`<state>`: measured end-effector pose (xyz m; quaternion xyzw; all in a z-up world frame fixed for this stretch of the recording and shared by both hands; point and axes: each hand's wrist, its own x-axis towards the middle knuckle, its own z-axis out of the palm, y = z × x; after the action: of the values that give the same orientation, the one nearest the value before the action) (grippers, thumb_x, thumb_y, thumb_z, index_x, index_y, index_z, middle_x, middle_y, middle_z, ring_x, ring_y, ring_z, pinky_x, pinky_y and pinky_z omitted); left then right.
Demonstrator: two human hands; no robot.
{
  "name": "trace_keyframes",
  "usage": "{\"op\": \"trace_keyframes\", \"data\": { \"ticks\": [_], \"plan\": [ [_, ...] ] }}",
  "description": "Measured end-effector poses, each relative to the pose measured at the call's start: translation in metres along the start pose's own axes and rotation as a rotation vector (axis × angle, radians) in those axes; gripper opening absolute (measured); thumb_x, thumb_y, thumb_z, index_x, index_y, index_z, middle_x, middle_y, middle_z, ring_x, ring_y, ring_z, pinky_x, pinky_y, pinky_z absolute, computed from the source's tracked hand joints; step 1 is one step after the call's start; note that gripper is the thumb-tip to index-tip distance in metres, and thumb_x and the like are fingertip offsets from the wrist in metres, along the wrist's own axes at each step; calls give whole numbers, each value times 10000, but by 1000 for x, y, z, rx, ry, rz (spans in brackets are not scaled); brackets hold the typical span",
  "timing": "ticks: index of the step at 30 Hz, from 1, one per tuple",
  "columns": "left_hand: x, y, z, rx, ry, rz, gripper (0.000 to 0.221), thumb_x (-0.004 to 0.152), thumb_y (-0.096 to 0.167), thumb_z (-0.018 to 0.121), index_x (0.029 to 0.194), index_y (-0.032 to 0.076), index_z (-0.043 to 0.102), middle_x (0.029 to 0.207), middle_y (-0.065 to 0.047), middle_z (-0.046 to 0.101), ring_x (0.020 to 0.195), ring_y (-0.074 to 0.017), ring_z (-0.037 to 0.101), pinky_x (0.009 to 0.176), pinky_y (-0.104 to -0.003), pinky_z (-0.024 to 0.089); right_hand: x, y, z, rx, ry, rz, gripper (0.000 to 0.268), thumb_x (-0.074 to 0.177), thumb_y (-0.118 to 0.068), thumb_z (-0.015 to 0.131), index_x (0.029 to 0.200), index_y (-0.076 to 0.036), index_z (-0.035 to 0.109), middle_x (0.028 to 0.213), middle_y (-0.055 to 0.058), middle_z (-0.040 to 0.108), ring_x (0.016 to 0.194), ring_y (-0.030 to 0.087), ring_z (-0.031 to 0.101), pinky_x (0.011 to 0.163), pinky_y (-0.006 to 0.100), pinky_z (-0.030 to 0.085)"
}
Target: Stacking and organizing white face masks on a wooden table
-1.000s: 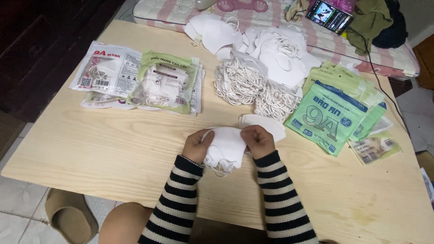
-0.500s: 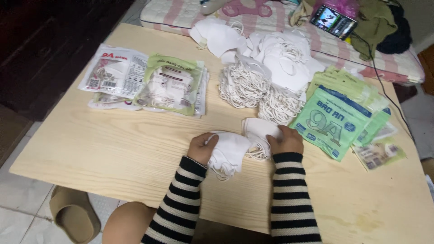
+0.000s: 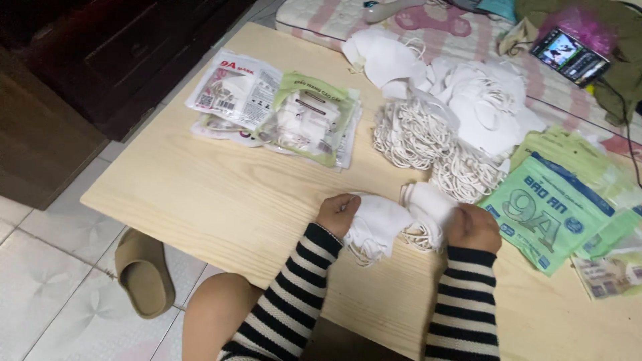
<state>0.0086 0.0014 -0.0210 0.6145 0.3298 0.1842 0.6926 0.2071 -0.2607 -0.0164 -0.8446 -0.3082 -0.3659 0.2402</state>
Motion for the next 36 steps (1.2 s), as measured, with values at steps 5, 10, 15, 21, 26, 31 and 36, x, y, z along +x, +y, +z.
{"op": "trace_keyframes", "data": {
  "ticks": [5, 10, 15, 21, 26, 31, 36],
  "plan": [
    [4, 4, -5, 63, -9, 3, 256, 976, 345, 656, 1091, 163, 796, 973, -142, 758, 968, -275, 715, 896, -401, 564, 28, -56, -55, 652, 165, 494, 122, 1076, -68, 746, 1179, -93, 686, 931, 101, 699, 823, 226, 663, 729, 308, 527],
    [-5, 14, -7, 48, -68, -67, 283, 986, 365, 640, 1117, 163, 788, 941, -95, 763, 944, -223, 709, 900, -374, 567, 33, -70, -58, 963, -52, 638, 183, 962, -110, 745, 1133, -130, 682, 793, 35, 651, 602, 87, 565, 586, 213, 523],
    [-21, 33, -7, -306, -172, -95, 329, 1044, 332, 586, 1058, 65, 778, 808, -102, 731, 738, -187, 683, 692, -295, 595, 5, -79, -18, 1045, -563, 763, 230, 893, -73, 753, 1110, -22, 694, 763, 172, 712, 417, 182, 601, 324, 296, 565],
    [-32, 47, -6, -252, -207, -47, 205, 962, 197, 712, 1033, 15, 774, 783, -153, 727, 726, -179, 678, 650, -276, 582, -5, -82, -1, 1106, -555, 517, 169, 858, -87, 805, 1014, -41, 759, 689, 93, 719, 526, 95, 587, 381, 244, 550],
    [-29, 43, -4, -188, -195, -47, 200, 956, 181, 705, 1087, 47, 774, 809, -145, 731, 733, -168, 670, 658, -273, 580, 19, -67, -37, 469, -251, 500, 148, 903, -241, 795, 1025, -159, 779, 830, 76, 712, 748, 232, 677, 644, 334, 573],
    [-26, 32, -10, -134, -204, -24, 271, 917, 155, 738, 1162, 39, 752, 882, -178, 733, 824, -204, 683, 729, -322, 588, 10, -44, -28, 46, -465, 351, 603, 791, -488, 847, 1259, -133, 709, 1170, 155, 696, 1105, 398, 656, 1001, 477, 528],
    [-39, 62, -14, -99, -254, 216, 517, 901, -38, 616, 1403, 86, 627, 1313, -232, 647, 1278, -293, 539, 1121, -443, 424, 3, -37, -13, -144, -395, 364, 586, 717, -530, 844, 1207, -228, 737, 1091, 65, 682, 1033, 307, 663, 904, 411, 561]
  ]
}}
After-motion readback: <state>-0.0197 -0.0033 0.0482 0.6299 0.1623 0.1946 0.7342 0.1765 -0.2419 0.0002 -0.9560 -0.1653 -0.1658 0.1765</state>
